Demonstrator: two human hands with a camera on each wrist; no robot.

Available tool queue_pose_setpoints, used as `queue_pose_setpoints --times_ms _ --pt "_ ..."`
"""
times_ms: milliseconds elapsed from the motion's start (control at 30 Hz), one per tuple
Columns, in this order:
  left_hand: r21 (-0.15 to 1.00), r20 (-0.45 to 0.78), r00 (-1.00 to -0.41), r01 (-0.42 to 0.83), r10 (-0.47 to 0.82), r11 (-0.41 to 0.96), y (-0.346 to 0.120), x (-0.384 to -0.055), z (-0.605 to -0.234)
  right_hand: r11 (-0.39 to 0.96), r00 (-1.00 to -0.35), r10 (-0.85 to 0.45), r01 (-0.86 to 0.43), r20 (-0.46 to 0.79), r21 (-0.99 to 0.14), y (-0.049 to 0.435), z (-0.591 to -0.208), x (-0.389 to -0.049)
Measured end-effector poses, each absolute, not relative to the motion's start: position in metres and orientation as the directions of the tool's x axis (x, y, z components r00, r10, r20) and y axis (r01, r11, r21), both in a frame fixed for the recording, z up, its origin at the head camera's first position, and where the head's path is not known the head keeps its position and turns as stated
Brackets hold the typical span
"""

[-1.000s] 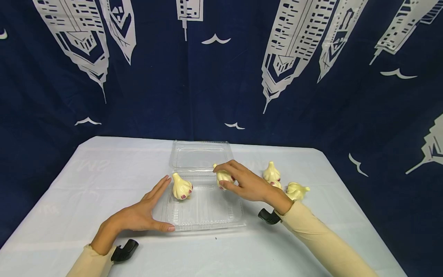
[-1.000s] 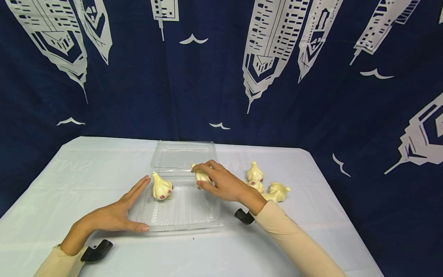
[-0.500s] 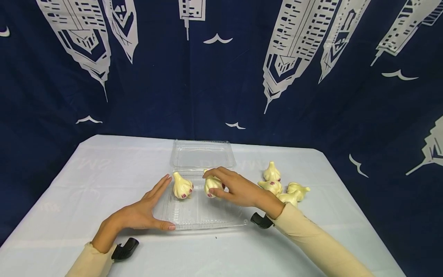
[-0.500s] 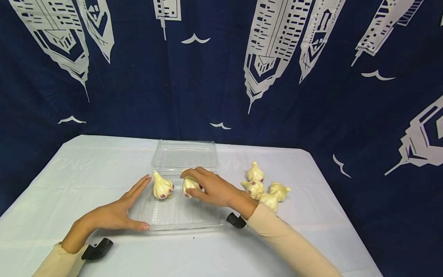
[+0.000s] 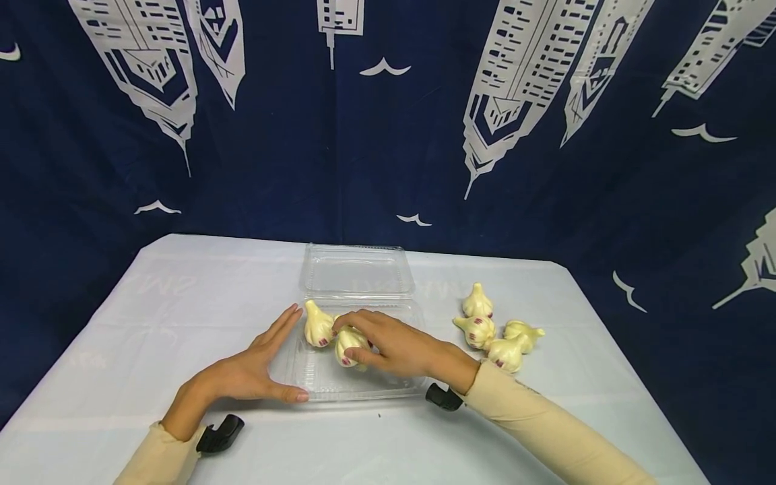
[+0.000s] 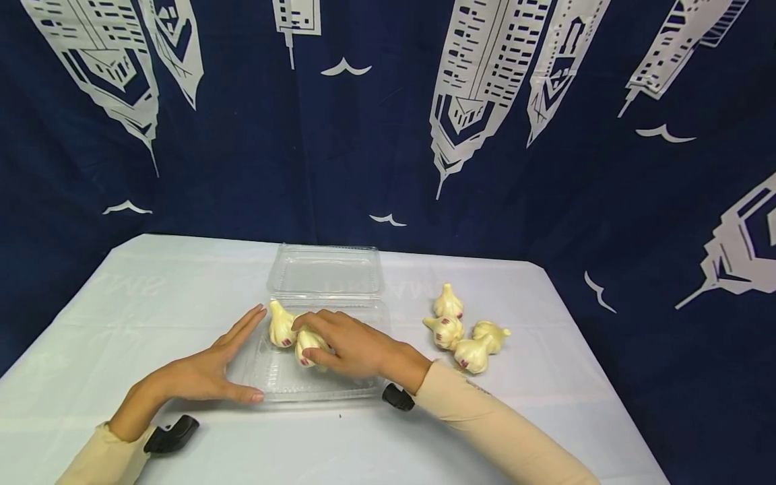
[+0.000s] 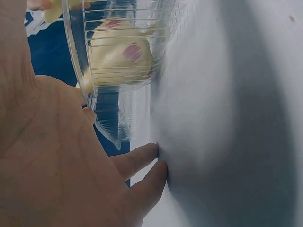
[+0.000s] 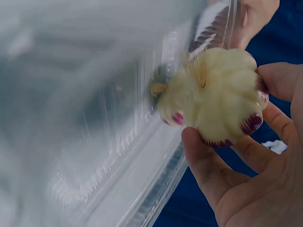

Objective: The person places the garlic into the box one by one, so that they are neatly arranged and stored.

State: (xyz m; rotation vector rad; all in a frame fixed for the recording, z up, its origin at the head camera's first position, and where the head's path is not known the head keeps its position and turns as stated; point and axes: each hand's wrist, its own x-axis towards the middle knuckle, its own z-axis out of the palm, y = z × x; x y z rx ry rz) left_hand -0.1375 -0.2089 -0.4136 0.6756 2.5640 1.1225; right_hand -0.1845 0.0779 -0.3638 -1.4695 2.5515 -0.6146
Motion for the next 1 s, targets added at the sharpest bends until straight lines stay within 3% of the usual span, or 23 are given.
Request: queue_pose_setpoints --times_ms 467,733,1000 --pt "0.745 -0.061 -0.853 0.307 0.518 0.592 -0.209 -0.138 -0.413 0.471 -0.504 -0.864 -0.792 -0.021 -0.388 0.055 -0.366 -0.169" --pt "0.746 -0.052 -0.851 0.315 0.523 0.586 -0.209 -0.138 -0.414 0.438 -0.46 -0.888 -0.834 -0.018 -0.335 0.037 -0.368 -0.161" --pt "0.741 -0.054 -0.853 0.314 0.519 0.593 -0.21 -0.137 -0.413 0.454 -0.477 -0.879 -0.832 -0.005 -0.318 0.03 -0.375 -0.157"
